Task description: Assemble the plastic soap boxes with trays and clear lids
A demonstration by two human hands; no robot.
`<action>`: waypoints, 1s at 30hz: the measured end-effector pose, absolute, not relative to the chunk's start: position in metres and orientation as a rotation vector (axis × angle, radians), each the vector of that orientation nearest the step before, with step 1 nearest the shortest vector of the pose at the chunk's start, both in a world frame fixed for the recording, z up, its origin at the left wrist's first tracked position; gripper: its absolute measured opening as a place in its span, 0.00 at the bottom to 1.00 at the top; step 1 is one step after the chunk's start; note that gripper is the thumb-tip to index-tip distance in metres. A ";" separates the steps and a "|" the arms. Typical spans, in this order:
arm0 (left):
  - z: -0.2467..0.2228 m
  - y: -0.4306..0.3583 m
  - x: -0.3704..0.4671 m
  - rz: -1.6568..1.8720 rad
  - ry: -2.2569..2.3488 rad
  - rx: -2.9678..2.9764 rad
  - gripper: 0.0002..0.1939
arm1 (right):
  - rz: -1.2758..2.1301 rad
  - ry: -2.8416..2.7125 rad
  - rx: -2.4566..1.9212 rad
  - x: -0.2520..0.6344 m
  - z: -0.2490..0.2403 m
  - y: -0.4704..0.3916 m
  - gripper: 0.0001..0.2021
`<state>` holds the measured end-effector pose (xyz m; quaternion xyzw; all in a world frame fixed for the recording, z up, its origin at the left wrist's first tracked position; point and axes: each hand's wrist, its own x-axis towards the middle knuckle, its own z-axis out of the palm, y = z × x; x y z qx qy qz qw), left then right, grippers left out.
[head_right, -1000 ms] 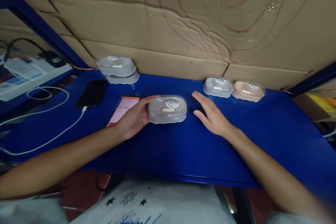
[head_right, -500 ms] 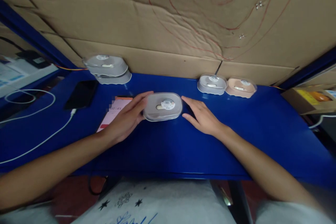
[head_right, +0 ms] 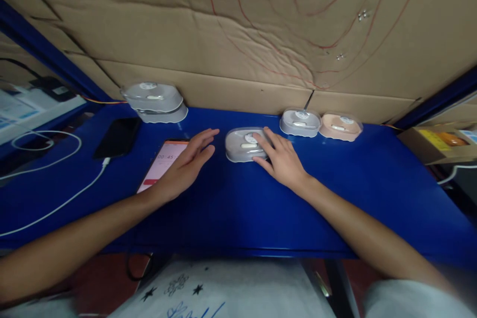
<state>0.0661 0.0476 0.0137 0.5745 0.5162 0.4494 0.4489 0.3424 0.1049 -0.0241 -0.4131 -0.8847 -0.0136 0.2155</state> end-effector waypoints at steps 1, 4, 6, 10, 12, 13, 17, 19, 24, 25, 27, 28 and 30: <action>0.013 0.047 0.066 1.116 1.260 1.464 0.20 | -0.062 -2.440 -1.191 0.341 -0.024 0.111 0.31; 0.007 0.043 0.067 1.091 1.172 1.569 0.17 | -0.149 -2.434 -1.231 0.333 -0.022 0.137 0.31; 0.003 0.039 0.068 1.059 1.135 1.608 0.17 | -0.198 -2.422 -1.258 0.329 -0.020 0.154 0.31; -0.003 0.039 0.068 1.023 1.140 1.709 0.16 | -0.185 -2.400 -1.291 0.332 -0.014 0.156 0.31; -0.004 0.042 0.065 1.028 1.158 1.770 0.15 | -0.149 -2.486 -1.188 0.351 -0.010 0.133 0.30; -0.004 0.043 0.064 1.031 1.162 1.802 0.15 | -0.127 -2.547 -1.127 0.366 -0.007 0.116 0.30; -0.006 0.045 0.063 1.018 1.139 1.895 0.13 | -0.104 -2.540 -1.294 0.466 0.001 0.046 0.30; -0.006 0.044 0.064 0.985 1.117 1.918 0.12 | -0.126 -2.419 -1.498 0.529 0.001 0.026 0.31; -0.003 0.040 0.067 0.899 1.101 1.983 0.11 | -0.135 -2.130 -1.936 0.650 -0.006 0.047 0.31; -0.002 0.040 0.066 0.892 1.098 2.001 0.11 | -0.159 -2.085 -1.983 0.662 -0.006 0.060 0.30; -0.001 0.041 0.066 0.889 1.087 2.031 0.12 | -0.210 -2.001 -2.055 0.672 -0.003 0.090 0.30; -0.001 0.042 0.066 0.891 1.083 2.041 0.12 | -0.231 -1.964 -2.078 0.672 -0.001 0.104 0.29; -0.003 0.043 0.065 0.891 1.076 2.048 0.12 | -0.256 -1.919 -2.120 0.664 0.003 0.128 0.30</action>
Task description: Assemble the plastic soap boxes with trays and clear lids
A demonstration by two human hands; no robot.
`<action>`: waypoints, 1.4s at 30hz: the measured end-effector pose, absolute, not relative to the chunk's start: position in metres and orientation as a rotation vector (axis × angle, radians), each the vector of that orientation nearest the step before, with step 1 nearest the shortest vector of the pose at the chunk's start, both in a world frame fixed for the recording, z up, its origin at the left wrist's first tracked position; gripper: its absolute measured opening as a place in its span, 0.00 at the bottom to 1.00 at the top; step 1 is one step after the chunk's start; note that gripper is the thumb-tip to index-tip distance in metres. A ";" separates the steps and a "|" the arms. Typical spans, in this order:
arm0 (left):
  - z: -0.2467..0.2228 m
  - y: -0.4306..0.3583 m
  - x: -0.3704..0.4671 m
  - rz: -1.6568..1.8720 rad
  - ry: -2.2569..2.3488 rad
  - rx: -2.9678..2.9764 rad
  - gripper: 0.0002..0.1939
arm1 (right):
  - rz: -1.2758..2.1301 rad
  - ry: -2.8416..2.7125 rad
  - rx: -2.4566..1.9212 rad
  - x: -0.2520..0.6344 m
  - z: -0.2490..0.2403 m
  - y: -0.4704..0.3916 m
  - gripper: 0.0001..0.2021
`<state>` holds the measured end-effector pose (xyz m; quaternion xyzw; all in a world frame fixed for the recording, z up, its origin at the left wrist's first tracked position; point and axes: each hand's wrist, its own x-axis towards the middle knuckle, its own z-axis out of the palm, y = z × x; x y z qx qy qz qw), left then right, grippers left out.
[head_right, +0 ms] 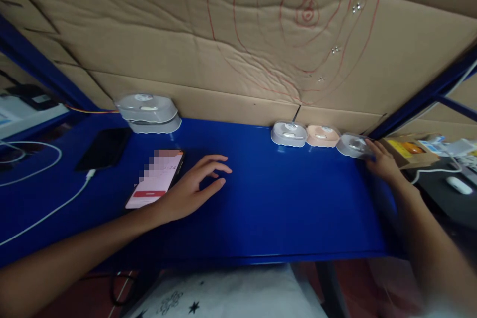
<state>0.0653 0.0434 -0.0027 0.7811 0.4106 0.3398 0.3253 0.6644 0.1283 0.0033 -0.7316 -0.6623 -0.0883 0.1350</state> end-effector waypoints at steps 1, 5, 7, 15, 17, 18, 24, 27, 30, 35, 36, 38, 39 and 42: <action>-0.004 0.044 0.065 0.886 1.076 2.047 0.11 | -0.260 -1.912 -2.133 0.658 0.005 0.138 0.30; -0.007 0.046 0.064 0.849 1.080 2.040 0.12 | -0.254 -1.963 -2.142 0.625 0.005 0.163 0.32; -0.008 0.046 0.064 0.836 1.074 2.040 0.12 | -0.242 -2.010 -2.137 0.609 0.001 0.168 0.32; -0.007 0.042 0.065 0.804 1.052 2.077 0.11 | -0.336 -2.165 -2.019 0.500 0.007 0.158 0.43; -0.007 0.041 0.065 0.798 1.053 2.087 0.12 | -0.346 -2.350 -1.713 0.448 0.013 0.159 0.43; -0.008 0.041 0.064 0.805 1.056 2.091 0.12 | -0.309 -2.449 -1.570 0.420 0.014 0.161 0.42; -0.009 0.045 0.063 0.948 1.220 2.125 0.20 | -0.103 -2.638 -1.286 0.296 0.002 0.163 0.38; -0.009 0.046 0.062 1.019 1.361 2.183 0.29 | -0.093 -2.634 -1.060 0.290 -0.003 0.123 0.29; -0.011 0.043 0.060 0.926 1.315 2.165 0.42 | -0.023 -2.619 -0.811 0.308 -0.003 0.070 0.22; -0.017 0.036 0.063 0.642 1.099 2.157 0.56 | 0.135 -2.506 -0.726 0.335 -0.003 0.038 0.22; -0.018 0.036 0.064 0.643 1.102 2.172 0.56 | 0.183 -2.486 -0.750 0.338 -0.004 0.042 0.22; -0.019 0.038 0.064 0.669 1.133 2.175 0.54 | 0.246 -2.436 -0.841 0.341 -0.005 0.056 0.21; -0.020 0.039 0.064 0.679 1.151 2.161 0.54 | 0.247 -2.406 -0.897 0.344 -0.005 0.063 0.21; -0.017 0.042 0.062 0.664 1.197 2.123 0.52 | 0.183 -2.342 -1.036 0.353 -0.008 0.081 0.20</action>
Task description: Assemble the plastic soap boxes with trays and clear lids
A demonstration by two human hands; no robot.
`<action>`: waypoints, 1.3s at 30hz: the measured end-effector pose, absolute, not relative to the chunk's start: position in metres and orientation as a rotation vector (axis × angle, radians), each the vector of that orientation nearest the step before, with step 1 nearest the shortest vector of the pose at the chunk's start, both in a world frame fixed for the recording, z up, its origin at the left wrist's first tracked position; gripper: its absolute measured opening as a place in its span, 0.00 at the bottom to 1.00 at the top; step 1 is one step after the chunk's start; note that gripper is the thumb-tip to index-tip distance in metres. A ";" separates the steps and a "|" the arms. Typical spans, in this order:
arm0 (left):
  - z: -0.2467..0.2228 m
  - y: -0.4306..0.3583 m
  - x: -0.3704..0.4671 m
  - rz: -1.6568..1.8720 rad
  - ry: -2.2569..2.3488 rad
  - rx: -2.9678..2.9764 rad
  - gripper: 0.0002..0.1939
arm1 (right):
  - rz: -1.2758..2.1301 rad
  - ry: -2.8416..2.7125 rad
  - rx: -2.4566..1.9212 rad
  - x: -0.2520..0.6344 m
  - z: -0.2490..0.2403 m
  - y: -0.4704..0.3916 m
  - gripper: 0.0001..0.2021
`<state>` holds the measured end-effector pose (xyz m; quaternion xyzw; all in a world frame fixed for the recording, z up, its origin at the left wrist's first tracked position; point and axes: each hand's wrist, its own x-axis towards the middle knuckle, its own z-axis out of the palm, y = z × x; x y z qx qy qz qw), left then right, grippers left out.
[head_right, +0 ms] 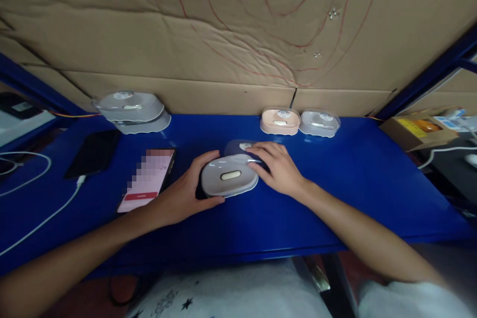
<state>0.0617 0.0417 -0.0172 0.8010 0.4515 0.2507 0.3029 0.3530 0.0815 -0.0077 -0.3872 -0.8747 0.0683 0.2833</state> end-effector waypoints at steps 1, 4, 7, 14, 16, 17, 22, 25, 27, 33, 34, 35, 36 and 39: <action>-0.015 0.042 0.061 0.642 1.201 2.119 0.51 | 0.171 -2.335 -1.073 0.356 -0.009 0.085 0.20; -0.005 0.039 0.061 0.619 1.172 2.121 0.46 | 0.143 -2.360 -1.168 0.365 -0.012 0.091 0.22; 0.006 0.036 0.062 0.661 1.101 2.086 0.39 | 0.148 -2.390 -1.218 0.368 -0.016 0.093 0.24; 0.008 0.036 0.063 0.763 1.072 2.049 0.37 | 0.306 -2.413 -0.806 0.356 -0.003 0.071 0.31; 0.004 0.037 0.063 0.785 1.035 2.049 0.38 | 0.282 -2.609 -0.663 0.350 0.000 0.061 0.34; 0.002 0.038 0.063 0.794 1.025 2.053 0.39 | 0.270 -2.671 -0.632 0.347 0.000 0.057 0.34; -0.005 0.039 0.063 0.749 1.043 2.064 0.48 | 0.332 -2.662 -0.561 0.344 -0.003 0.056 0.25; -0.008 0.041 0.063 0.729 1.034 2.029 0.50 | 0.383 -2.610 -0.558 0.347 -0.002 0.061 0.24; -0.008 0.041 0.063 0.750 1.024 1.994 0.51 | 0.434 -2.573 -0.551 0.348 0.000 0.062 0.22; -0.007 0.041 0.062 0.781 1.008 1.954 0.54 | 0.482 -2.497 -0.542 0.347 0.001 0.060 0.21; -0.007 0.041 0.062 0.775 1.004 1.954 0.54 | 0.467 -2.501 -0.546 0.347 0.000 0.060 0.21; -0.007 0.041 0.061 0.768 1.002 1.955 0.54 | 0.452 -2.506 -0.549 0.347 -0.001 0.060 0.20; -0.008 0.041 0.061 0.762 1.003 1.956 0.54 | 0.439 -2.513 -0.554 0.347 -0.001 0.060 0.20; -0.008 0.042 0.061 0.749 1.015 1.948 0.54 | 0.414 -2.516 -0.573 0.347 -0.004 0.059 0.19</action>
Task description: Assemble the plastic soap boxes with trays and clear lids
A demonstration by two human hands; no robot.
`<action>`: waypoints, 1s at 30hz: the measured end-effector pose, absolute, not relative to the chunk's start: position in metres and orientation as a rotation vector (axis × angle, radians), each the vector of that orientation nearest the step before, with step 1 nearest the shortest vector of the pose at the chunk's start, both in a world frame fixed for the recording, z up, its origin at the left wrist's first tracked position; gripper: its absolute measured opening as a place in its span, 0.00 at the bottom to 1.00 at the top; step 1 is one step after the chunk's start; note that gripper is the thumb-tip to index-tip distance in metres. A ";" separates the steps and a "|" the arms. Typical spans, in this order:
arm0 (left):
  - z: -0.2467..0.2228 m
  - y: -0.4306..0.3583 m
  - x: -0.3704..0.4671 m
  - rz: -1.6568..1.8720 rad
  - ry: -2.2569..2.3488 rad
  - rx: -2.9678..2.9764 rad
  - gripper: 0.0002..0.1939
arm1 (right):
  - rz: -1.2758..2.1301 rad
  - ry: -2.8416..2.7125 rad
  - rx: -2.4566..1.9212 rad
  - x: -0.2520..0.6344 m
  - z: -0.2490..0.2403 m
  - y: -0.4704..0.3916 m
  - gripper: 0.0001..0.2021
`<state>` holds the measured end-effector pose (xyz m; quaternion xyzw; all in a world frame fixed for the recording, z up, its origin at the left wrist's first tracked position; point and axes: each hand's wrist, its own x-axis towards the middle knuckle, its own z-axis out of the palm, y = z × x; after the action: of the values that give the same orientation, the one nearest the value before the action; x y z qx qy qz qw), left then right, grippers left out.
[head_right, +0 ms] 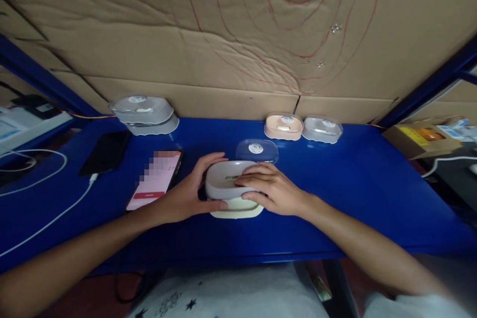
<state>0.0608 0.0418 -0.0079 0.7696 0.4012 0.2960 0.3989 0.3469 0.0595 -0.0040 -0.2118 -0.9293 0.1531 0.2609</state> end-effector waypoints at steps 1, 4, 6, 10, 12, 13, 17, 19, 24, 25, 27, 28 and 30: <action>-0.008 0.042 0.061 0.746 1.022 1.945 0.55 | 0.407 -2.509 -0.580 0.347 -0.005 0.060 0.19; -0.008 0.041 0.061 0.729 1.034 1.947 0.61 | 0.329 -2.461 -0.617 0.348 -0.005 0.061 0.18; -0.007 0.039 0.061 0.699 1.055 1.967 0.69 | 0.223 -2.413 -0.696 0.351 -0.001 0.064 0.18; -0.003 0.033 0.060 0.526 1.088 2.116 0.72 | 0.020 -2.286 -0.979 0.367 0.014 0.076 0.18; 0.000 0.030 0.061 0.411 1.020 2.234 0.65 | -0.047 -2.269 -1.107 0.381 0.025 0.085 0.19; 0.001 0.029 0.062 0.370 0.989 2.278 0.60 | -0.067 -2.287 -1.148 0.390 0.030 0.090 0.20; -0.001 0.029 0.062 0.377 1.069 2.320 0.42 | -0.020 -2.427 -1.190 0.433 0.049 0.104 0.20; -0.002 0.032 0.061 0.394 1.180 2.323 0.37 | 0.051 -2.476 -1.228 0.455 0.054 0.107 0.19; -0.003 0.039 0.057 0.279 1.441 2.379 0.30 | 0.518 -2.605 -1.509 0.484 0.051 0.100 0.20; -0.003 0.039 0.056 0.261 1.476 2.392 0.30 | 0.594 -2.619 -1.567 0.483 0.049 0.098 0.20; -0.002 0.040 0.057 0.239 1.521 2.415 0.30 | 0.664 -2.653 -1.608 0.476 0.045 0.093 0.21; -0.002 0.041 0.057 0.230 1.536 2.423 0.30 | 0.673 -2.670 -1.583 0.470 0.044 0.091 0.21; -0.003 0.042 0.056 0.217 1.558 2.435 0.31 | 0.679 -2.686 -1.486 0.456 0.041 0.086 0.22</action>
<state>0.0565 0.0416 -0.0027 0.8338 0.5335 0.0742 0.1213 0.4563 0.0856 0.0414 -0.4728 -0.8543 0.2160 -0.0013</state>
